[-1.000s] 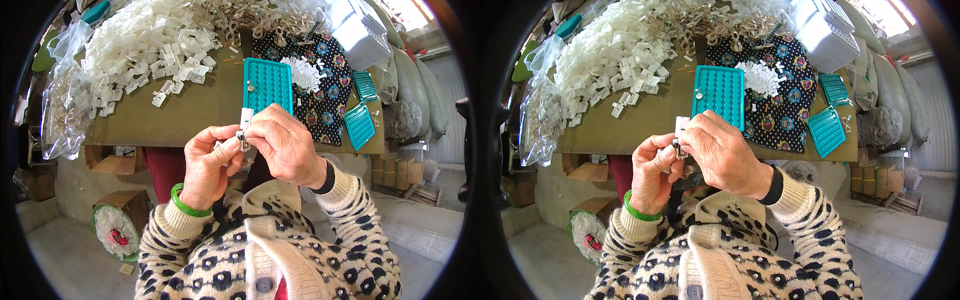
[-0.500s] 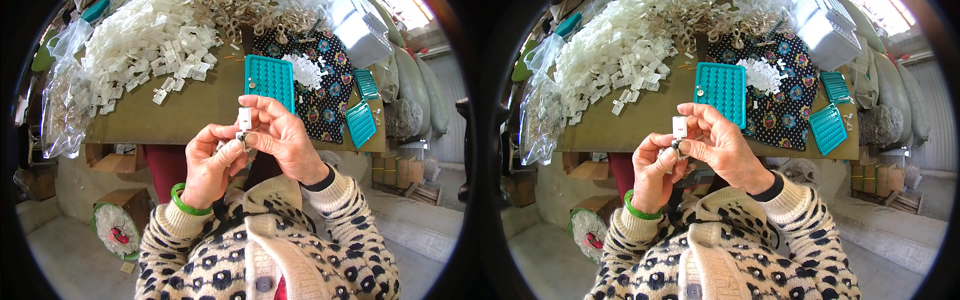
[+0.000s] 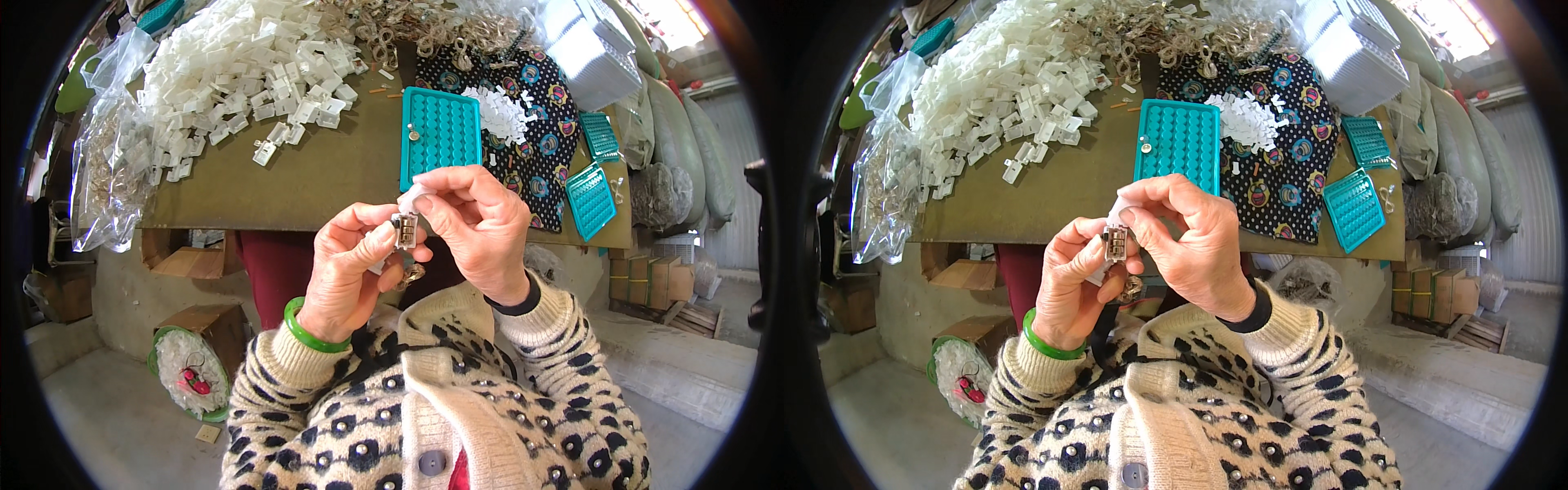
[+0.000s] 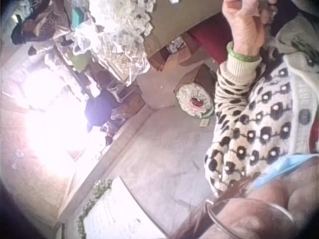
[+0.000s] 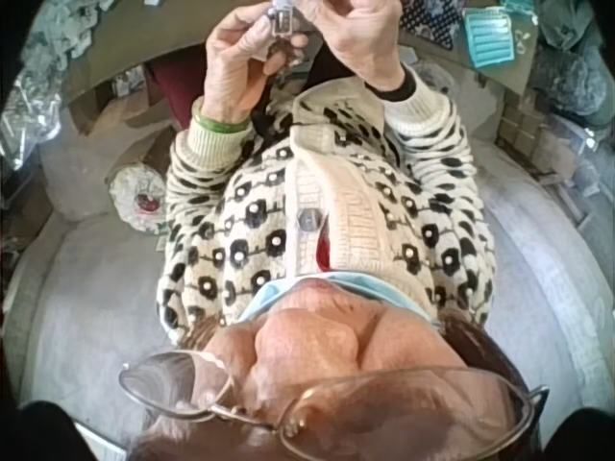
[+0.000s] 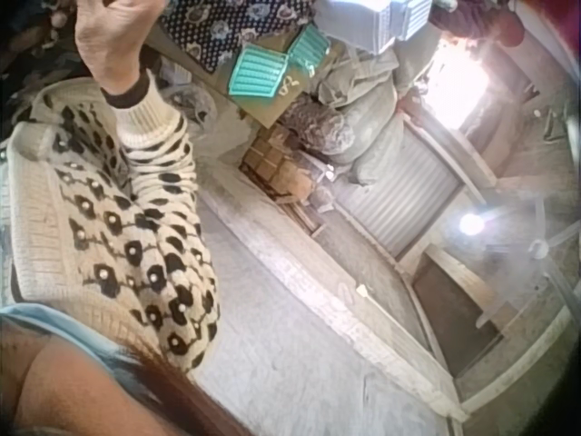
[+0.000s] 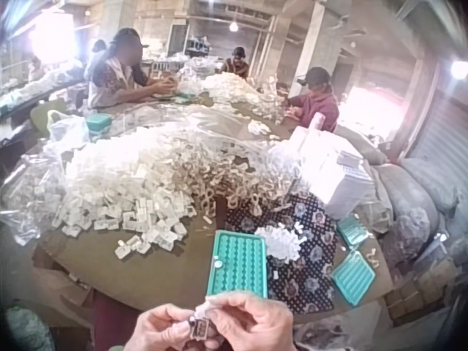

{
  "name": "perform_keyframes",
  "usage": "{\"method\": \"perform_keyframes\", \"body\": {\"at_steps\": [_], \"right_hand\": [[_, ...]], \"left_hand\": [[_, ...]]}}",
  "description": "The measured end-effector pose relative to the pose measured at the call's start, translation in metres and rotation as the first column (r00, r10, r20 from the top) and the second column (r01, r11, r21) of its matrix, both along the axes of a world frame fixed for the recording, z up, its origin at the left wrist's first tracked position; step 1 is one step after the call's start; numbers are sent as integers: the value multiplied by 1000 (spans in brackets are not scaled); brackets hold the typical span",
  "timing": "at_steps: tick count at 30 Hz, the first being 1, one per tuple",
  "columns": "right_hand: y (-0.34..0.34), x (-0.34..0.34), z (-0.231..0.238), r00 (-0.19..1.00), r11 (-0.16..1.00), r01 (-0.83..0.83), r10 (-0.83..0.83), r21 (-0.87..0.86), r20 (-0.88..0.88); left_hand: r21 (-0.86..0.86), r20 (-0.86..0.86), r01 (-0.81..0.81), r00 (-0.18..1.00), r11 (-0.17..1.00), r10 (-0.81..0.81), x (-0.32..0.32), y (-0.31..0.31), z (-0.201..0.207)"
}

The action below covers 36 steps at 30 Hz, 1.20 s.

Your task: The person repeatedly picks small white plastic housings and metal pins from a table, inserts the pins into the housings, and places the assembled units into a teal tray. The person also moves a teal tray aside to access more parts and continues the assembly cycle.

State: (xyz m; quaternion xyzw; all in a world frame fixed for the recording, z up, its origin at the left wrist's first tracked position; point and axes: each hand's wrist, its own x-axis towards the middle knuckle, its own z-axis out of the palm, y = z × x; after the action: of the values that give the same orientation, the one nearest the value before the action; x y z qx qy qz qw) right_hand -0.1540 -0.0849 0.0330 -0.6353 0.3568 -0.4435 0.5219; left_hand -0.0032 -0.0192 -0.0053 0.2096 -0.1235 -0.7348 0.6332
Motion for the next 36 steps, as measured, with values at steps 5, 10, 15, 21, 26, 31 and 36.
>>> {"method": "perform_keyframes", "body": {"at_steps": [5,10,15,21,26,31,36], "right_hand": [[-9,3,-7,991,855,-21,-50,-518,-122],[-19,11,-13,996,715,-87,69,-694,-54],[-1,6,-9,983,847,-180,142,-500,-114],[-3,10,-28,991,726,-131,83,-675,-103],[2,11,-37,997,672,-55,-1,-739,-75],[7,14,-38,995,664,-1,-71,-748,-65],[15,11,-32,985,784,-63,-49,-618,-162]], "left_hand": [[-32,55,-31,998,999,33,-2,2,-1],[-7,128,-127,984,992,127,-6,5,-2],[-3,11,-83,996,997,83,-5,3,-3],[45,-146,47,989,998,-40,-11,3,-6],[115,-139,16,990,993,0,-20,5,-14],[36,-181,41,983,999,-34,-22,5,-21],[92,-105,17,994,996,-7,-19,3,-17]]}}
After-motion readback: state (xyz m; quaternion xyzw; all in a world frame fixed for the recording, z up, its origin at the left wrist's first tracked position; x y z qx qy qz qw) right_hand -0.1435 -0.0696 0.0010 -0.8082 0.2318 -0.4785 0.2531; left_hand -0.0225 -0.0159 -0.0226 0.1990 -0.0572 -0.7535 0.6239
